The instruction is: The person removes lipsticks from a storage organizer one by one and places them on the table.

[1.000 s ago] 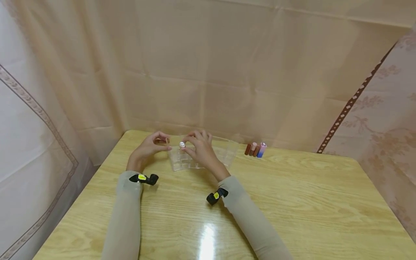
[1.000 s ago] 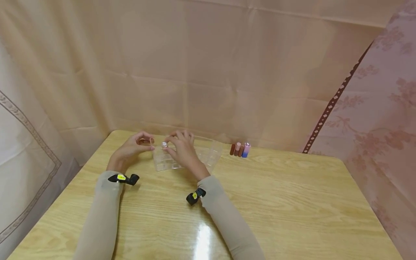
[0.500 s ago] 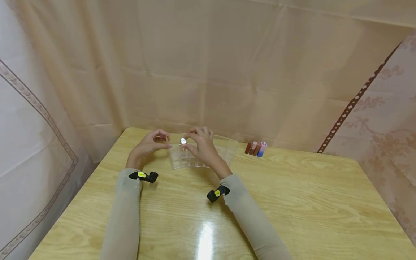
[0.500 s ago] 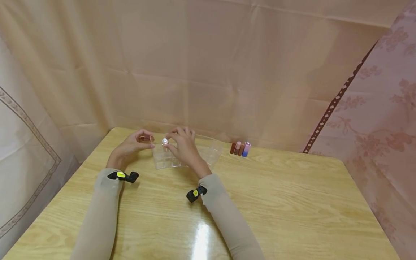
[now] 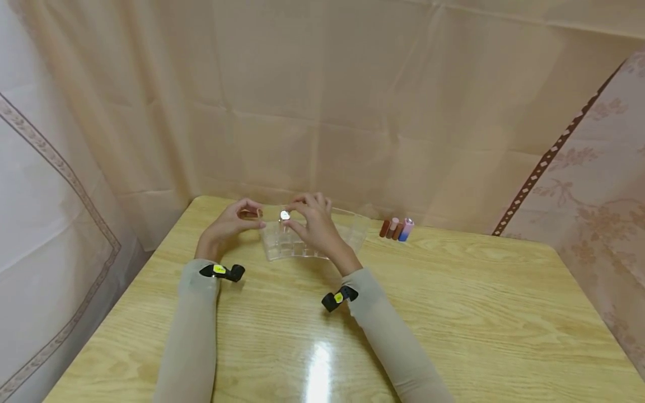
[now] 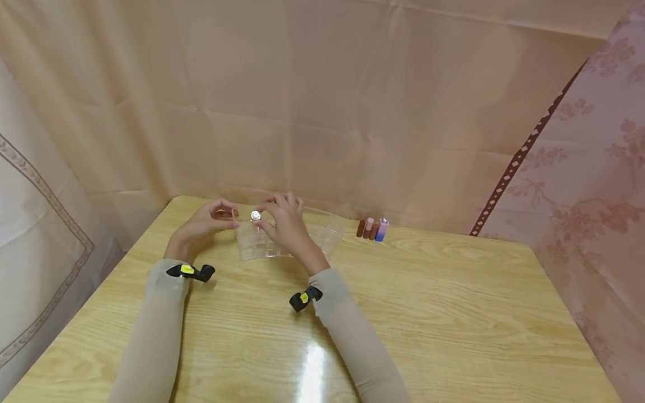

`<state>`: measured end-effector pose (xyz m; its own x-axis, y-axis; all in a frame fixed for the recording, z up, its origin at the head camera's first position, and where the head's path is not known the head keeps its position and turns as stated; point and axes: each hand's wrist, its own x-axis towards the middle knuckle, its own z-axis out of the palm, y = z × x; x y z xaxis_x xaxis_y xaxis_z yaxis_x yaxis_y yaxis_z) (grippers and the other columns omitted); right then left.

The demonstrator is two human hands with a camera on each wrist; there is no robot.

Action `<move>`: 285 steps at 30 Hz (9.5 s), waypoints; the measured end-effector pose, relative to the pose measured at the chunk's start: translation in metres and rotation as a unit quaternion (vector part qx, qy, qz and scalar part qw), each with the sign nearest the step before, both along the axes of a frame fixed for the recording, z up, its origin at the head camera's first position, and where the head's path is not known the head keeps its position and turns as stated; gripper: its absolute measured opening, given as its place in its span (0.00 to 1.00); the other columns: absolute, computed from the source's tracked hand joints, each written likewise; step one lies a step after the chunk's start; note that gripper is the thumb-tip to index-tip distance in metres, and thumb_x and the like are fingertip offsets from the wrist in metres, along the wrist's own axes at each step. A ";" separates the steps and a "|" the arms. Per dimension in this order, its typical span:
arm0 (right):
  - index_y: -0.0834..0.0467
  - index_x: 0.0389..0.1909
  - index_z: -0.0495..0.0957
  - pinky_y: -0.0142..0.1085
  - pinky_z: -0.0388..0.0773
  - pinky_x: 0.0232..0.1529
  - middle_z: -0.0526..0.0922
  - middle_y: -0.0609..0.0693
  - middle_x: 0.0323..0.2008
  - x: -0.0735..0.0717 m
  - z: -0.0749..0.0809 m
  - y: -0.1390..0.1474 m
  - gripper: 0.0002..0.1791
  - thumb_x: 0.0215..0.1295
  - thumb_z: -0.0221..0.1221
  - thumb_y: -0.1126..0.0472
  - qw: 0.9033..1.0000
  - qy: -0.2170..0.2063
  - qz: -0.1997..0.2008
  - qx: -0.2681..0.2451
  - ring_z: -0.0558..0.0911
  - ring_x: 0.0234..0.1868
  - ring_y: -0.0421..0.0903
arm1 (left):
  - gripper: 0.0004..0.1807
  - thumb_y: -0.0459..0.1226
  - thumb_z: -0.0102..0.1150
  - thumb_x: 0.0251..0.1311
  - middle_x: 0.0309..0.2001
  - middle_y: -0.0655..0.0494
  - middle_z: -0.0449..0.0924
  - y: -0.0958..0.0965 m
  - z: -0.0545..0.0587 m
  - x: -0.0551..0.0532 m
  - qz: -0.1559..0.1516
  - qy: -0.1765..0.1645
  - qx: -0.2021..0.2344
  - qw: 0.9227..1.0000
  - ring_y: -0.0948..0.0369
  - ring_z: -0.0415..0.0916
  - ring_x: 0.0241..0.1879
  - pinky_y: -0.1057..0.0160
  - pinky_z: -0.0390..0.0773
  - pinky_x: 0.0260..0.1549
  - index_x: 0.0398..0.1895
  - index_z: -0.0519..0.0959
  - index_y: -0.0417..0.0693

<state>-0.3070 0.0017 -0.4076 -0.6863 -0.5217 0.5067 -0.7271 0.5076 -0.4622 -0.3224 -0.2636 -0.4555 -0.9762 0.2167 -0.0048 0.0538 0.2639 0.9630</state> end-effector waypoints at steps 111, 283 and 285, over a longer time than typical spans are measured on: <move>0.58 0.50 0.83 0.61 0.49 0.59 0.76 0.59 0.55 0.006 0.055 0.210 0.14 0.64 0.69 0.62 0.996 -0.035 -0.081 0.014 0.63 0.57 0.60 | 0.27 0.30 0.69 0.61 0.49 0.55 0.74 -0.004 0.002 0.010 -0.022 0.010 0.034 0.999 0.63 0.77 0.49 0.68 0.78 0.48 0.59 0.67 0.32; 0.65 0.42 0.86 0.62 0.48 0.57 0.77 0.66 0.48 -0.020 -0.001 0.278 0.13 0.60 0.72 0.62 0.976 -0.081 -0.184 0.081 0.64 0.53 0.66 | 0.24 0.29 0.69 0.61 0.49 0.60 0.74 -0.010 0.003 0.021 -0.017 0.015 0.039 0.999 0.61 0.74 0.50 0.70 0.76 0.47 0.57 0.69 0.34; 0.65 0.43 0.86 0.63 0.48 0.58 0.77 0.66 0.47 -0.020 -0.001 0.279 0.14 0.59 0.72 0.62 0.976 -0.082 -0.185 0.083 0.64 0.53 0.66 | 0.25 0.29 0.68 0.61 0.49 0.59 0.73 -0.011 0.003 0.021 -0.016 0.015 0.033 0.999 0.61 0.73 0.51 0.70 0.76 0.47 0.57 0.69 0.33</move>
<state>-0.3275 0.2810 -0.4086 -0.9082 -0.2878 0.3037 -0.4026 0.7990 -0.4466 -0.3012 -0.2742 -0.4523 -0.9685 0.2459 0.0401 0.0906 0.1977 0.9761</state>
